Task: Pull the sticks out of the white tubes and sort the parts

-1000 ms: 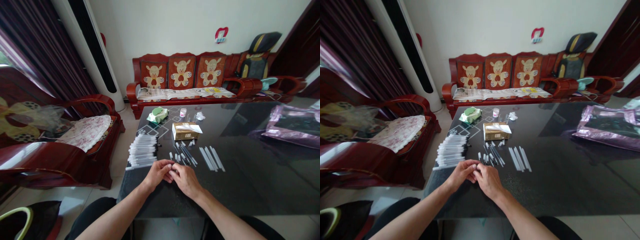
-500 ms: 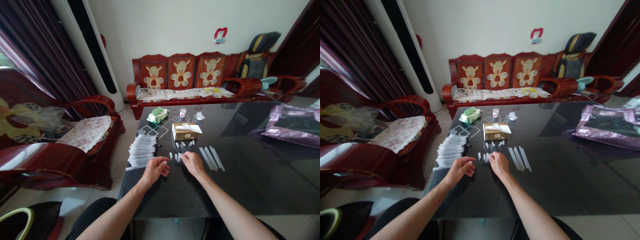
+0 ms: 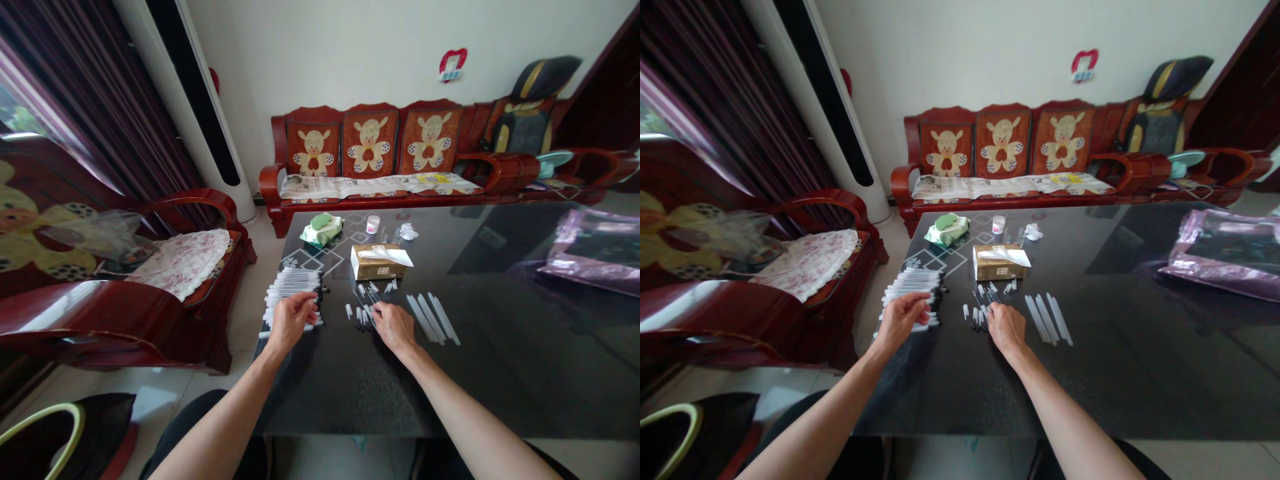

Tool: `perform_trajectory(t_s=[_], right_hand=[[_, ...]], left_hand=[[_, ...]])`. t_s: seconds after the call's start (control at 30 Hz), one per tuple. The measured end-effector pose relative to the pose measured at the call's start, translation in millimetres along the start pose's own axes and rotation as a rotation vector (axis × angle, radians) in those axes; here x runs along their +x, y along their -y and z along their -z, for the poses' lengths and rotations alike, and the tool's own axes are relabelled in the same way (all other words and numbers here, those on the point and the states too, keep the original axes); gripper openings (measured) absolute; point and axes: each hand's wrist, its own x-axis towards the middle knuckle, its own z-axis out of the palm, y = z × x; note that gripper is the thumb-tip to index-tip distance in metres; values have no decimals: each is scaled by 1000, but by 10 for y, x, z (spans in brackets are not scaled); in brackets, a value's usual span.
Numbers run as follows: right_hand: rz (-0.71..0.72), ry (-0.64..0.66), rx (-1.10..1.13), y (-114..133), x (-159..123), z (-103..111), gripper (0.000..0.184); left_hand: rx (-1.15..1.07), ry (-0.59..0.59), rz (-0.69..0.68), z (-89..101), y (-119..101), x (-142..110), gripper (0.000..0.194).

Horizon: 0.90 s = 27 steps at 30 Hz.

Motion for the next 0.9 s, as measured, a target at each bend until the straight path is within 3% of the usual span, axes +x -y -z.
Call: perform_trajectory(t_s=[0.2,0.33,0.53,0.7,0.9], right_hand=[[33,-29,0,22,-55,10,18],[59,-2,-13,49,-73,-29,16],[68,0,-66,43,-52,-72,17],[37,-16,-107,11,-30,-71,19],[31,-51,-56,62,-91,12,20]], left_hand=[[278,-79,-62,173,-81,55,28],[496,-32,-39,233,-72,81,23],[810,44,-252,239,57,102,17],[961,66,-171,305,30,123,18],[1098,307,-79,246,3,24,10]])
